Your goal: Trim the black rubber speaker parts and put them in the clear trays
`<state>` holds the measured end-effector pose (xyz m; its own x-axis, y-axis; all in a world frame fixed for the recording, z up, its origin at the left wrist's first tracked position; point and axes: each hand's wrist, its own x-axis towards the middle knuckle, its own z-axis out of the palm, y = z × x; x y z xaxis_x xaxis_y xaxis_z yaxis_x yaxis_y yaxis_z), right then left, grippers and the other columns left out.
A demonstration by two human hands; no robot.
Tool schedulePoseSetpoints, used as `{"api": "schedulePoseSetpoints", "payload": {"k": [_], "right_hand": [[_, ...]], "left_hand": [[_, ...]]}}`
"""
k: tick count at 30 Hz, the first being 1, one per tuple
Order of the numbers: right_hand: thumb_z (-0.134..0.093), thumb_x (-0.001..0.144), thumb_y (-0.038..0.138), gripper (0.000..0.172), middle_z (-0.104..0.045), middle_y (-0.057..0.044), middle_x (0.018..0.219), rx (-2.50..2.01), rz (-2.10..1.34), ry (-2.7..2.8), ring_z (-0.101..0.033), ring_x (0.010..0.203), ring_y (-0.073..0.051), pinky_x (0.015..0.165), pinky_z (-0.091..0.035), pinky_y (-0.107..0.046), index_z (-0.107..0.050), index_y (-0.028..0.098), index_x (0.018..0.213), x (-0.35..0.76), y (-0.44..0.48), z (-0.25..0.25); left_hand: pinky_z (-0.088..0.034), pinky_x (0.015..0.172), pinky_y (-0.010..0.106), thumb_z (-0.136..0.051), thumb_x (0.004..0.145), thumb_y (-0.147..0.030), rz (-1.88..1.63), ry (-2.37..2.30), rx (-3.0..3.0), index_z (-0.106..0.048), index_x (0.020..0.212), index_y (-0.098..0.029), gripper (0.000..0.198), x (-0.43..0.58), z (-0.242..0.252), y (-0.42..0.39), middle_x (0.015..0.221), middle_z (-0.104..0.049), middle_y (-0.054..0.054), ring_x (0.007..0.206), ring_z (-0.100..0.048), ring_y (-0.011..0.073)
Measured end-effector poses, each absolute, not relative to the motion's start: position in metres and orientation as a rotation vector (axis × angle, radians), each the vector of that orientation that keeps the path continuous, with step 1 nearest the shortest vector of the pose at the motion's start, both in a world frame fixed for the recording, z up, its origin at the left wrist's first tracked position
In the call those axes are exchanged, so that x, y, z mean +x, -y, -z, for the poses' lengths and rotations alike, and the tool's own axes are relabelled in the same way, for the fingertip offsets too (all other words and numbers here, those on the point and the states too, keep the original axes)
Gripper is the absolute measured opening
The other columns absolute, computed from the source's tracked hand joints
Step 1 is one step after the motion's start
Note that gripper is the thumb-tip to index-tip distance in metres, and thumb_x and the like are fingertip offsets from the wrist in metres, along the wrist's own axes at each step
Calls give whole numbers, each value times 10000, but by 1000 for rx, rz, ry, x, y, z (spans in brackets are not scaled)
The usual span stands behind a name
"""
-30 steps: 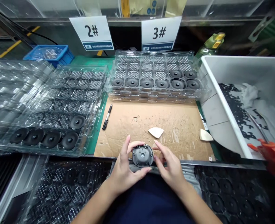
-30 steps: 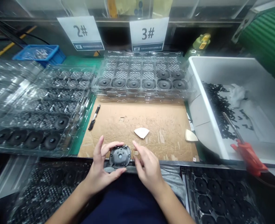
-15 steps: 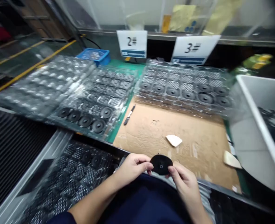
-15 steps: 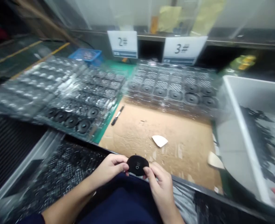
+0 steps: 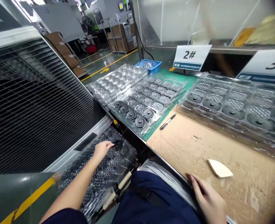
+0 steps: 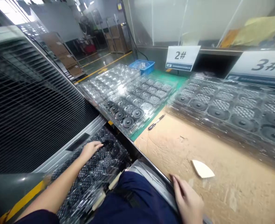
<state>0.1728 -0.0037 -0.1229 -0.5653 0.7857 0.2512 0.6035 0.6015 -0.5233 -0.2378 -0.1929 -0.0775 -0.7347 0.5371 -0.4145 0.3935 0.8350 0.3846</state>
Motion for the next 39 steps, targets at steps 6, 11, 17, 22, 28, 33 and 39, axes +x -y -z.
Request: {"api": "schedulePoseSetpoints", "payload": {"k": [6, 11, 17, 22, 28, 33, 39], "right_hand": [[-408, 916, 394, 338, -727, -4, 888, -1033, -350, 2328, -694, 748, -154, 646, -491, -213, -675, 187, 935, 165, 13, 123], [-436, 911, 360, 297, -725, -4, 898, -1033, -340, 2330, -688, 773, -147, 702, -476, -213, -670, 182, 947, 167, 14, 126], [-442, 907, 361, 299, -724, -17, 898, -1051, -312, 2351, -685, 754, -157, 690, -471, -227, -676, 180, 949, 166, 14, 127], [-427, 902, 405, 333, -724, -16, 911, -1110, -304, 2355, -689, 750, -182, 646, -482, -250, -677, 195, 967, 169, 15, 128], [-266, 929, 424, 480, -714, -70, 953, -1239, -620, 2596, -691, 820, -211, 637, -527, -273, -666, 164, 986, 158, 3, 110], [-433, 879, 236, 259, -723, 35, 885, -995, -744, 2849, -677, 770, -111, 643, -480, -158, -677, 279, 956, 147, -18, 45], [-526, 836, 279, 233, -685, -28, 917, -1071, -405, 2986, -611, 863, -159, 738, -426, -240, -648, 254, 1033, 180, -64, -44]], "left_hand": [[-475, 846, 458, -537, 854, -318, -271, -2744, 641, -526, 1146, -163, 330, -297, 103, 187, 1195, -538, 96, 1026, -552, 233], [-502, 800, 420, -530, 859, -314, -362, -2816, 701, -535, 1127, -161, 308, -302, 144, 183, 1144, -564, 86, 963, -578, 213], [-474, 855, 455, -526, 861, -304, -628, -2977, 832, -525, 1150, -174, 317, -277, 176, 222, 1209, -530, 96, 1034, -549, 230], [-462, 879, 469, -530, 860, -289, -873, -2894, 1191, -559, 1093, -163, 266, -206, 178, 256, 1181, -555, 90, 1051, -546, 232], [-537, 803, 351, -466, 859, -71, -1139, -2369, 1892, -633, 908, -164, 197, -122, 151, 205, 1060, -642, 54, 981, -606, 169], [-551, 764, 254, -475, 788, 33, -1379, -1758, 2295, -663, 946, -196, 336, -103, 110, 120, 1021, -676, 84, 917, -639, 143], [-557, 724, 238, -513, 762, 13, -1518, -1210, 2384, -688, 955, -221, 350, -81, 86, 14, 1012, -684, 85, 854, -665, 154]]}}
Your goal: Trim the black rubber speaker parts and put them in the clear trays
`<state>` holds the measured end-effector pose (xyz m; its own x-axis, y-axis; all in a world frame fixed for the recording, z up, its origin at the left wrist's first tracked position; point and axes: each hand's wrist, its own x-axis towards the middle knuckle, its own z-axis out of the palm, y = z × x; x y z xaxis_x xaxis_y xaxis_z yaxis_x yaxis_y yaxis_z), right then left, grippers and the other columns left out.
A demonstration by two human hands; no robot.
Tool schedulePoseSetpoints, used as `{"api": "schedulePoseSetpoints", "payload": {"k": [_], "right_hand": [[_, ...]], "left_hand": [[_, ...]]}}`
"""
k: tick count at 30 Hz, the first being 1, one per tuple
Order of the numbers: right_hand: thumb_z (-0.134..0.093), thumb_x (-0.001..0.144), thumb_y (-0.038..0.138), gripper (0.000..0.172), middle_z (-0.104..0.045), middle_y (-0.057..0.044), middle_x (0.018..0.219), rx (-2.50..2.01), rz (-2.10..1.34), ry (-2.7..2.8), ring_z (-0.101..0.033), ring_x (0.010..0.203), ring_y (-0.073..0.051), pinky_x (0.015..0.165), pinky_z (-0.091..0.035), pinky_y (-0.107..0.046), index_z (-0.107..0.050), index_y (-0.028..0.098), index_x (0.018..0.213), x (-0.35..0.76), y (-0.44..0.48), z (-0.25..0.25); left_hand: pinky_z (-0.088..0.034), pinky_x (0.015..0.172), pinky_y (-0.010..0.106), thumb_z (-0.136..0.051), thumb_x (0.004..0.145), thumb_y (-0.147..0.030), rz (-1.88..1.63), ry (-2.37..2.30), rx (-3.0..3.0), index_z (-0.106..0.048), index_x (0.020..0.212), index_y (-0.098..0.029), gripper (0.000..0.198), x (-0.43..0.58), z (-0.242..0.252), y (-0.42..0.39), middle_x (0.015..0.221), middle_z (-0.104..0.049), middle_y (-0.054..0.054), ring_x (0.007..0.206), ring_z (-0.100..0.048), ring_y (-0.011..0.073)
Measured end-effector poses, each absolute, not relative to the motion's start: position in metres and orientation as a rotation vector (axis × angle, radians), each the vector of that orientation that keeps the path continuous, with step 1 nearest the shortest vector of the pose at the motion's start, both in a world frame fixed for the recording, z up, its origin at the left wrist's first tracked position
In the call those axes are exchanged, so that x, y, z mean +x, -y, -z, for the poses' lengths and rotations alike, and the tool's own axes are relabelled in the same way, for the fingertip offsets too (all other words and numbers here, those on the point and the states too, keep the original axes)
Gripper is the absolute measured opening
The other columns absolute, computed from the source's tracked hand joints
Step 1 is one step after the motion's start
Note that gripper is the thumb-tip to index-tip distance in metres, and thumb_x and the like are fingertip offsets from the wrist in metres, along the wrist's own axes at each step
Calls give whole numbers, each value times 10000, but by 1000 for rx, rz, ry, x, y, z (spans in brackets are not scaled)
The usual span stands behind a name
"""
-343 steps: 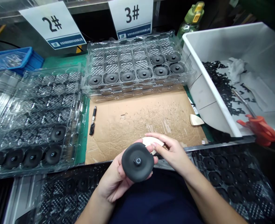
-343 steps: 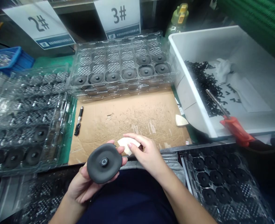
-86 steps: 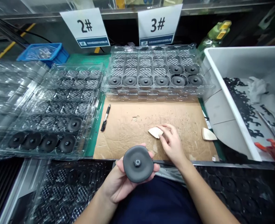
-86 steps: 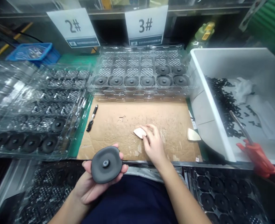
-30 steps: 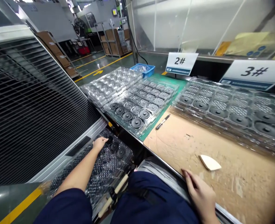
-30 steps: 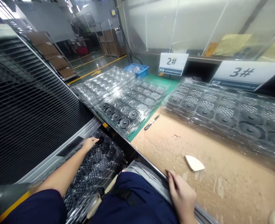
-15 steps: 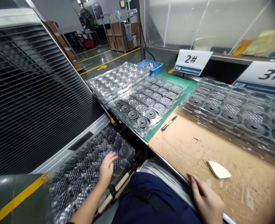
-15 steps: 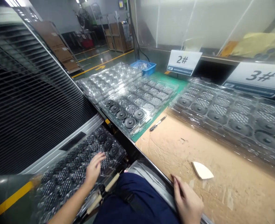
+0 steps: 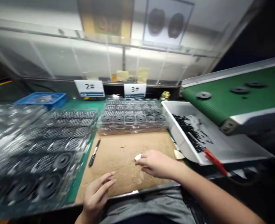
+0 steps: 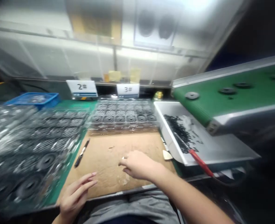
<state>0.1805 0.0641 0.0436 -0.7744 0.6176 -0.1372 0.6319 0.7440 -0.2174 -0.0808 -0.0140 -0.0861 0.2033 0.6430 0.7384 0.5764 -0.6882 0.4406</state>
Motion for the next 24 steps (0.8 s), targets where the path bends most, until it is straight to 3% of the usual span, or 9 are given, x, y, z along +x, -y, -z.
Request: {"api": "schedulePoseSetpoints", "payload": {"k": [4, 9, 14, 17, 20, 24], "right_hand": [[-555, 817, 229, 229, -642, -67, 987, 1329, -3, -2760, -560, 955, -208, 837, -386, -334, -639, 213, 1030, 229, -104, -95], [-618, 768, 206, 280, -598, -144, 1044, 1802, -464, -2447, -508, 1039, -286, 875, -347, -460, -637, 103, 1028, 298, -170, -144], [-535, 794, 446, 640, -405, -331, 1261, 2253, -778, -2107, -296, 1207, -486, 834, -235, -643, -506, -68, 1175, 359, -233, -167], [-348, 792, 576, 849, -248, -416, 1313, 2434, -833, -1970, -203, 1219, -548, 793, -236, -642, -385, -137, 1252, 386, -252, -166], [-206, 798, 576, 885, -271, -390, 1313, 2488, -800, -1943, -256, 1220, -501, 819, -297, -551, -324, -151, 1289, 404, -257, -157], [-271, 929, 411, 553, -430, -181, 1287, 2497, -726, -1947, -475, 1149, -266, 911, -368, -434, -403, 33, 1311, 414, -257, -142]], "left_hand": [[-564, 593, 219, -472, 796, -25, -1570, -1259, 2167, -666, 939, -211, 305, -52, 91, -22, 1014, -668, 92, 838, -667, 167], [-553, 459, 215, -484, 795, -123, -1476, -1417, 1958, -675, 850, -213, 218, -35, 104, -40, 863, -713, 58, 741, -688, 192], [-597, 617, 281, -478, 798, -197, -1364, -1453, 1900, -692, 788, -228, 217, -38, 112, -44, 846, -726, 38, 765, -696, 205], [-586, 722, 317, -471, 804, -207, -1312, -1466, 1893, -689, 790, -234, 221, -39, 115, -42, 870, -724, 34, 803, -693, 201], [-573, 765, 333, -466, 807, -204, -1280, -1472, 1894, -685, 806, -244, 223, -38, 115, -41, 884, -722, 28, 829, -690, 197], [-570, 769, 316, -476, 802, -187, -1233, -1459, 1896, -685, 835, -267, 226, -37, 113, -43, 901, -721, 11, 839, -689, 187]]}}
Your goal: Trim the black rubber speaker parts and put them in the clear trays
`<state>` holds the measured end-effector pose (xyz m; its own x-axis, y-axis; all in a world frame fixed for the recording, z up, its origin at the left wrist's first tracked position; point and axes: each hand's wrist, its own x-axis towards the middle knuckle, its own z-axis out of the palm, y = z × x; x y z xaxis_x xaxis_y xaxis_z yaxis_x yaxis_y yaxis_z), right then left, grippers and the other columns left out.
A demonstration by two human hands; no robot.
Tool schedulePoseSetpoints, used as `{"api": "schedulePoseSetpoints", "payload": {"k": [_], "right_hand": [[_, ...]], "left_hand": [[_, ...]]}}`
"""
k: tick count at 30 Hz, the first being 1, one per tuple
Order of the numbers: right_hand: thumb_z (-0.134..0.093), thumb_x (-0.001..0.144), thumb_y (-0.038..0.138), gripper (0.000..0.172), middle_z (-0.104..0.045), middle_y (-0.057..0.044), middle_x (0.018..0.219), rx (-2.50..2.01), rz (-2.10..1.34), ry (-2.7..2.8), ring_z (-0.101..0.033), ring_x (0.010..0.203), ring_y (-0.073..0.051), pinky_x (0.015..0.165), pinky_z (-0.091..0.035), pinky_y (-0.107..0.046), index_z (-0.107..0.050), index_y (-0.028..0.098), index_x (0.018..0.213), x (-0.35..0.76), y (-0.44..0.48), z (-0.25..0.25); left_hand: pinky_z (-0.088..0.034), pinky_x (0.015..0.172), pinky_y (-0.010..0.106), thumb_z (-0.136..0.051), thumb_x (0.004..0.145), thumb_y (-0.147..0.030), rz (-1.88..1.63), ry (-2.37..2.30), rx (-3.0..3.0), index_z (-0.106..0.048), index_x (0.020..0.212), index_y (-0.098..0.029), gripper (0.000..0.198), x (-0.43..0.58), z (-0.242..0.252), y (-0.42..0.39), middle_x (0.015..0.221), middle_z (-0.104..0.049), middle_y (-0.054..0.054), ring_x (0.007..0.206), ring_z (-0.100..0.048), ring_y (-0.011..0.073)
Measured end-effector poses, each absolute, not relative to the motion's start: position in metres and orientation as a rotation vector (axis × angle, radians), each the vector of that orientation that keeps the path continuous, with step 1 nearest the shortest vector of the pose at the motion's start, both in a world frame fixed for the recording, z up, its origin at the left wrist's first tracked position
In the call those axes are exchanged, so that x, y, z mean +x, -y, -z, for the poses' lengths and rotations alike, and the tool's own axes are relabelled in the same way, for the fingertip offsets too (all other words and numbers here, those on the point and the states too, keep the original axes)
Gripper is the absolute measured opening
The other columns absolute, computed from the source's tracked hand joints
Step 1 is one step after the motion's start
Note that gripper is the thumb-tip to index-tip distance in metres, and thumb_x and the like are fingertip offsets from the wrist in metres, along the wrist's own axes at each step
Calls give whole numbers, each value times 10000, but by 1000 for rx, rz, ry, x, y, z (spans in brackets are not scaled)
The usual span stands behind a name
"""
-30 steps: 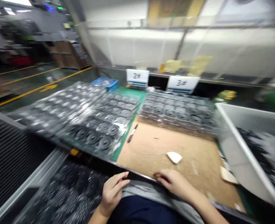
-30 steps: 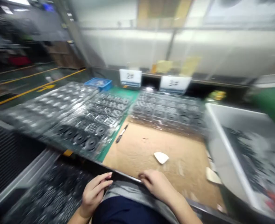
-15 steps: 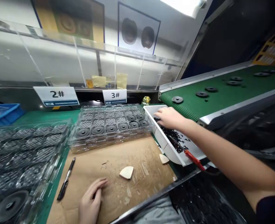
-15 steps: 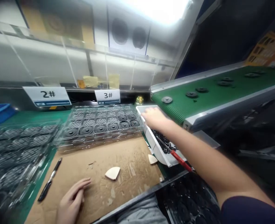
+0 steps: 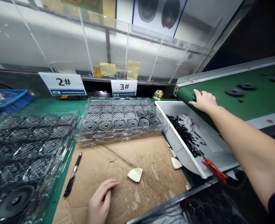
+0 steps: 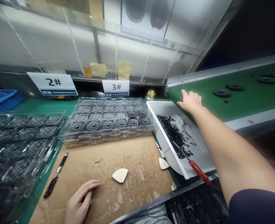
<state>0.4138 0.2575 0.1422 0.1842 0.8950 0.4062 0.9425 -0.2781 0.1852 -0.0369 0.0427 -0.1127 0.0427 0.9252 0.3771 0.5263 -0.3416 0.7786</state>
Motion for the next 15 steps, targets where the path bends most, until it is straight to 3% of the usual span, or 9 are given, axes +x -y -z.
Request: {"api": "schedulePoseSetpoints", "payload": {"k": [2, 6, 10, 12, 15], "right_hand": [[-315, 924, 410, 523, -447, -176, 1263, -2315, 662, 1826, -471, 1149, -271, 892, -382, -413, -454, 43, 1270, 414, -256, -139], [-390, 827, 486, 662, -425, -258, 1226, -2208, 632, 1857, -380, 1184, -373, 781, -349, -410, -497, -34, 1223, 401, -246, -143], [-489, 794, 488, 617, -478, -162, 1171, -2073, 542, 1959, -468, 1112, -249, 789, -373, -345, -490, 100, 1273, 363, -218, -139], [-543, 786, 469, 541, -545, -99, 1110, -1970, 328, 2107, -525, 1012, -178, 800, -404, -294, -519, 183, 1245, 333, -194, -127], [-554, 813, 407, 450, -557, -74, 1171, -1664, -617, 2224, -563, 961, -176, 838, -448, -329, -509, 261, 1236, 284, -153, -95]], "left_hand": [[-571, 765, 302, -474, 801, -177, -1211, -1453, 1889, -685, 848, -274, 237, -37, 112, -43, 912, -719, 7, 842, -688, 182], [-586, 688, 261, -459, 803, -171, -1185, -1444, 1862, -690, 849, -273, 256, -36, 113, -42, 902, -719, 12, 824, -689, 180], [-552, 483, 216, -482, 796, -190, -1134, -1427, 1688, -710, 836, -257, 241, -37, 113, -42, 937, -711, 42, 710, -683, 181], [-525, 437, 216, -527, 781, -215, -1157, -1432, 1438, -718, 771, -235, 192, -39, 109, -44, 917, -712, 49, 509, -620, 129], [-481, 385, 193, -590, 770, -280, -1320, -1447, 1018, -705, 804, -230, 129, -41, 94, -49, 754, -705, 15, 367, -487, 69]]}}
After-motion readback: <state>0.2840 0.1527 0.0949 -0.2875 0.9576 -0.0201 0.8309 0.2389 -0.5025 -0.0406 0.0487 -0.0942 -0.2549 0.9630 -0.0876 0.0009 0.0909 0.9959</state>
